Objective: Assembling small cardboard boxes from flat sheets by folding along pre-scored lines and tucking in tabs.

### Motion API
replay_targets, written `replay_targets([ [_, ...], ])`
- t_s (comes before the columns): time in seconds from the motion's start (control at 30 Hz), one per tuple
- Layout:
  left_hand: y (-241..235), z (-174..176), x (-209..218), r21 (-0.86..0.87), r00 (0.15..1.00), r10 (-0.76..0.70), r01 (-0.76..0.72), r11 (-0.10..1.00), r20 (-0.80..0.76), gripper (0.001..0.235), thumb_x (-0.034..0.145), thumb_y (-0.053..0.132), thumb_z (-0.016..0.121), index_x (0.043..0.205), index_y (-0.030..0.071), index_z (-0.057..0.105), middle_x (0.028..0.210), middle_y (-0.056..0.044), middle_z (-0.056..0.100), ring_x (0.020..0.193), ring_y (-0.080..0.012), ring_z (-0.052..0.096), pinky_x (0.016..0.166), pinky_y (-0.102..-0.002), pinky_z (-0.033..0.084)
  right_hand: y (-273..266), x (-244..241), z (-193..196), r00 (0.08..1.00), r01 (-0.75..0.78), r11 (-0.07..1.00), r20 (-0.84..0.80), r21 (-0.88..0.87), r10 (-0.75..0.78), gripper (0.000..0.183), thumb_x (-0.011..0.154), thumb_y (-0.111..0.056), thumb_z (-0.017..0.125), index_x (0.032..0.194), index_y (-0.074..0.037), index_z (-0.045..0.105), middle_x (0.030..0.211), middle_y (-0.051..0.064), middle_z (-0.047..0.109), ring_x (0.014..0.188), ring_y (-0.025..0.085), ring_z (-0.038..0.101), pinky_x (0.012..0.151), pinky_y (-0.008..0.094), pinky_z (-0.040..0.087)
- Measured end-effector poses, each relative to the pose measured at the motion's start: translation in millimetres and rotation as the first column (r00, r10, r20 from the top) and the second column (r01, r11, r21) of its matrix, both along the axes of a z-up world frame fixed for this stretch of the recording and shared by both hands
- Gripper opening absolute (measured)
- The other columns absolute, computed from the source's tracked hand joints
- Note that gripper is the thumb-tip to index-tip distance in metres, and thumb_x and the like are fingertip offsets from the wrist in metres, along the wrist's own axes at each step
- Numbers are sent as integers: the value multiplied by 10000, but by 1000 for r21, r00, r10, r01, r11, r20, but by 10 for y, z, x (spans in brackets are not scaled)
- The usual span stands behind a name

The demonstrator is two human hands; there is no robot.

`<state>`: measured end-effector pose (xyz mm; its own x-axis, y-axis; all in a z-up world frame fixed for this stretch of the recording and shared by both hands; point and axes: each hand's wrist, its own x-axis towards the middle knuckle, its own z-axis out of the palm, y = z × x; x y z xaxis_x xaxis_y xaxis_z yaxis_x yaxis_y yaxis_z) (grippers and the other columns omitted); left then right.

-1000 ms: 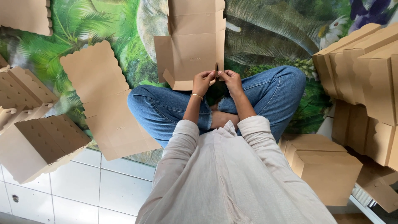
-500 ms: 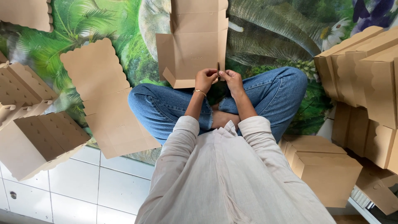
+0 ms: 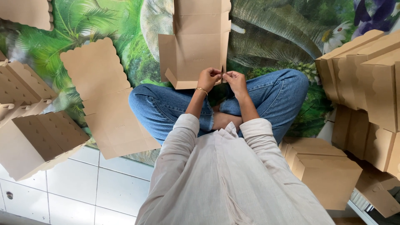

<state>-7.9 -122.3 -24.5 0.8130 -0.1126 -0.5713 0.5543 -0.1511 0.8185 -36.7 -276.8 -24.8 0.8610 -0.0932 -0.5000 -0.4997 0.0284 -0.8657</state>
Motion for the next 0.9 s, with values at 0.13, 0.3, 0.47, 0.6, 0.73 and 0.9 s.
replay_targets([
  [0.13,26,128,-29,-57,999,26,-27,998,-18,172,836,-9,701,1007,10,707,847,-175,710,764,-191,715,675,-239,623,-78,-18,256,1000,-15,997,-4,69,16,209,841,-154,777,974,-9,708,773,66,728,632,48,669,550,120,505],
  [0.3,-59,-81,-9,-84,999,21,-25,996,-43,185,835,-19,701,1015,20,717,807,-146,706,703,-163,715,637,-236,638,-142,-19,135,1000,-24,997,20,73,22,172,856,-90,764,974,16,695,748,114,719,618,94,694,510,123,520],
  [0.47,-104,-433,-38,-203,991,78,-99,974,-113,231,839,-42,696,1068,-26,677,838,-160,685,737,-201,718,662,-265,641,-141,9,291,999,-43,995,-9,89,44,210,848,-94,776,1001,26,694,761,126,722,633,94,703,536,113,545],
  [0.6,-47,-876,20,-262,987,52,-91,961,-154,309,847,-88,666,1141,-15,600,889,-183,673,712,-213,727,664,-273,660,-14,37,579,991,-133,986,-5,-104,134,379,854,-195,810,1078,70,657,794,206,713,628,156,713,531,189,582],
  [0.73,79,-515,98,71,995,-100,100,992,-4,307,799,-22,670,1048,152,628,797,-59,731,678,-148,721,601,-241,628,140,-8,308,931,-232,675,42,-700,363,357,877,-384,723,922,-31,716,673,114,702,611,272,708,476,358,573],
  [0.9,743,467,33,459,781,-52,-311,832,623,392,756,-48,567,1095,138,629,914,-82,583,876,-261,602,840,-359,489,-56,88,239,913,-249,312,-115,-917,390,341,874,-423,556,752,-110,615,663,142,659,652,387,703,567,507,572],
])
